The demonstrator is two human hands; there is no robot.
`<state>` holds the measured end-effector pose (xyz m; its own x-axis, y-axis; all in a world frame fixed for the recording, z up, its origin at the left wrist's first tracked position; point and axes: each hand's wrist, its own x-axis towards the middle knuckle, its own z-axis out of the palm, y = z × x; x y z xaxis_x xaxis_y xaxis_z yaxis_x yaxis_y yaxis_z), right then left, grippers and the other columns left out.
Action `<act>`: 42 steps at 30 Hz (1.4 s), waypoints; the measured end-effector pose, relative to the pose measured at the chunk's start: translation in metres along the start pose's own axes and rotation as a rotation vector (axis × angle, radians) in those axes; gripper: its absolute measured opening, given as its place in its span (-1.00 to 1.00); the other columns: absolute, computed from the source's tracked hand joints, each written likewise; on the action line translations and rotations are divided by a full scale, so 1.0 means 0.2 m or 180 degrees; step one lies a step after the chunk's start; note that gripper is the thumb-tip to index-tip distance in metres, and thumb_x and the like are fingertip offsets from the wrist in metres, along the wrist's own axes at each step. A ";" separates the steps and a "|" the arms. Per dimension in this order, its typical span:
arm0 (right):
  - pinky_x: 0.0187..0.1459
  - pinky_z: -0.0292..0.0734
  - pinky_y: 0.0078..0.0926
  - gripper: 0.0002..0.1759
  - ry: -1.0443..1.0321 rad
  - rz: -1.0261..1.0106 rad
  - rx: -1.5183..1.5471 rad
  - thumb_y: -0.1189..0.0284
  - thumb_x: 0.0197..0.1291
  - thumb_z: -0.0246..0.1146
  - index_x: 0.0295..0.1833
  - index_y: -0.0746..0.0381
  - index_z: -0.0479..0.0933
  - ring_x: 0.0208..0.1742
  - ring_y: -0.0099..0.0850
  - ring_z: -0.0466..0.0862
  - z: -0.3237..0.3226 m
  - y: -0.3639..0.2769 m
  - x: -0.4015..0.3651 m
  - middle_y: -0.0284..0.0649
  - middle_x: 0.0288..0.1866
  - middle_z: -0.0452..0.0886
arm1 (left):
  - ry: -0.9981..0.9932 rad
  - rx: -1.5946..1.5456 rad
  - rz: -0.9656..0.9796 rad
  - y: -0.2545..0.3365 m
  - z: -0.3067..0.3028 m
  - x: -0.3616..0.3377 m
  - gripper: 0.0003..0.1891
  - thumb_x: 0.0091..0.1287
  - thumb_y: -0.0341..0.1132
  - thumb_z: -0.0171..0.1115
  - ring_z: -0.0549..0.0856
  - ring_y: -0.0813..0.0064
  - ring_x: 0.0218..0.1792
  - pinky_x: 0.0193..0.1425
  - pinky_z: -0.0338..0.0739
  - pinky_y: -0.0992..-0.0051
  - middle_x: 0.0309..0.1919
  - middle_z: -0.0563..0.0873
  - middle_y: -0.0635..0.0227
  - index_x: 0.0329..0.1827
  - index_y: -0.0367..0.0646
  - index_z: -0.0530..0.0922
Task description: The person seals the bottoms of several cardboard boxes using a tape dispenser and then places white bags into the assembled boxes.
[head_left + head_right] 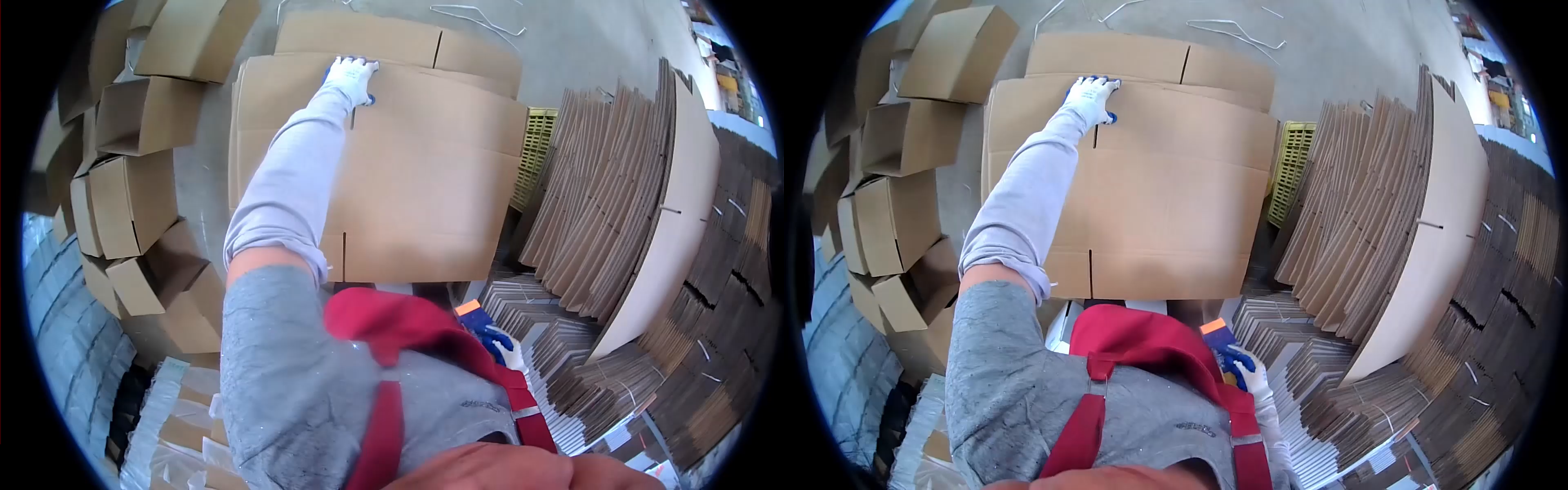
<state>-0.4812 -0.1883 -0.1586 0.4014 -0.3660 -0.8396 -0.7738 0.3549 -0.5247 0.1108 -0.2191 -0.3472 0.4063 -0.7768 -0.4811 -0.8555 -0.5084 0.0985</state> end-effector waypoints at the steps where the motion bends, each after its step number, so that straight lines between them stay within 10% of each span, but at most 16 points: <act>1: 0.22 0.35 -0.47 -0.62 0.0030 0.0011 0.0422 0.62 0.18 0.11 0.14 0.39 0.45 0.13 -0.38 0.53 0.00 -0.01 0.01 -0.14 0.09 0.57 | 0.0011 0.0061 -0.0007 -0.01 -0.02 -0.03 -0.14 -0.03 -0.01 0.43 0.30 0.25 0.35 0.42 0.16 0.24 0.33 0.34 0.25 0.37 0.05 0.25; 7: 0.14 0.42 -0.41 -0.56 0.0662 -0.1357 -0.0043 0.38 0.19 0.16 0.14 0.41 0.44 0.05 -0.33 0.56 -0.38 -0.39 0.07 -0.11 0.06 0.56 | -0.0195 -0.0572 0.0322 -0.02 -0.56 -0.35 -0.30 -0.07 0.00 0.44 0.58 0.22 0.08 0.15 0.45 0.36 0.01 0.63 0.20 0.16 -0.08 0.46; 10: 0.16 0.40 -0.38 -0.55 0.1284 -0.2430 0.0715 0.30 0.22 0.11 0.12 0.40 0.46 0.09 -0.28 0.54 -0.49 -0.96 -0.13 -0.04 0.08 0.56 | -0.0099 -0.0549 0.0744 0.18 -0.94 -0.78 -0.41 -0.08 -0.03 0.43 0.58 0.17 0.03 0.10 0.47 0.34 -0.05 0.64 0.17 0.02 -0.10 0.54; 13: 0.04 0.47 -0.52 -0.65 0.1232 -0.3531 -0.0788 0.50 0.26 0.03 0.11 0.42 0.46 0.01 -0.36 0.58 -0.68 -1.61 -0.43 -0.06 0.07 0.55 | 0.0317 -0.0031 0.1297 0.37 -1.35 -1.49 -0.62 -0.08 -0.16 0.42 0.59 0.17 -0.03 0.10 0.44 0.31 -0.10 0.64 0.21 -0.19 -0.08 0.60; 20: -0.17 0.53 -0.32 -0.73 0.1208 -0.4566 -0.2916 0.20 0.06 0.30 -0.11 0.00 0.62 -0.20 -0.16 0.64 0.08 -2.06 -0.15 -0.07 -0.22 0.63 | 0.1362 0.0586 0.0850 0.52 -1.22 -1.86 -0.79 -0.02 -0.24 0.32 0.53 0.28 0.05 0.09 0.37 0.20 -0.08 0.59 0.30 -0.31 -0.06 0.65; 23: -0.08 0.50 -0.21 -0.56 0.0993 -0.4362 -0.3791 -0.09 0.09 0.16 -0.13 -0.02 0.63 -0.13 -0.16 0.63 0.52 -2.12 -0.01 -0.09 -0.21 0.64 | 0.2300 -0.0035 0.2227 0.87 -1.02 -1.87 -0.80 0.04 -0.22 0.27 0.61 0.30 -0.20 -0.15 0.46 0.28 -0.33 0.64 0.33 -0.29 -0.04 0.63; 28: -0.08 0.49 -0.22 -0.58 0.0612 -0.4230 -0.4391 -0.03 0.08 0.16 -0.13 0.04 0.60 -0.08 -0.26 0.62 0.76 -2.21 0.17 -0.26 0.10 0.50 | 0.1843 0.0257 0.1309 0.96 -1.04 -1.84 -0.70 -0.12 0.01 0.36 0.65 0.35 -0.24 -0.24 0.44 0.31 -0.44 0.67 0.39 -0.43 0.04 0.62; 35: -0.05 0.46 -0.19 -0.50 0.1045 -0.4289 -0.4465 -0.06 0.09 0.20 0.02 0.04 0.56 -0.08 -0.13 0.59 0.23 -2.40 0.30 -0.05 -0.16 0.59 | 0.1664 0.0244 0.0942 0.80 -1.11 -2.13 -0.65 -0.20 0.13 0.37 0.68 0.36 -0.40 -0.32 0.48 0.34 -0.55 0.68 0.46 -0.54 0.08 0.63; 41: -0.08 0.47 -0.20 -0.55 0.0542 -0.4248 -0.4415 0.10 0.02 0.29 0.05 -0.01 0.55 -0.09 -0.09 0.59 -0.17 -1.95 0.29 -0.03 -0.09 0.55 | 0.0501 -0.0906 -0.0590 0.23 -0.84 -2.33 -0.56 -0.26 0.03 0.53 0.70 0.39 -0.31 -0.19 0.55 0.43 -0.39 0.72 0.44 -0.32 0.02 0.69; 42: -0.08 0.46 -0.19 -0.55 0.0726 -0.4417 -0.4644 0.10 0.02 0.29 0.04 0.00 0.55 -0.10 -0.11 0.59 -0.13 -1.92 0.23 -0.03 -0.10 0.55 | -0.0398 -0.1373 -0.0759 0.30 -0.99 -2.34 -0.40 -0.17 -0.03 0.54 0.69 0.37 -0.13 -0.03 0.54 0.46 -0.18 0.72 0.29 -0.02 -0.06 0.62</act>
<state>-0.1792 -0.3632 0.0078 0.9875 0.1520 0.0406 0.1551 -0.9838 -0.0904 -0.0682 0.0405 0.0563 0.5101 -0.5834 -0.6320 -0.5224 -0.7939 0.3112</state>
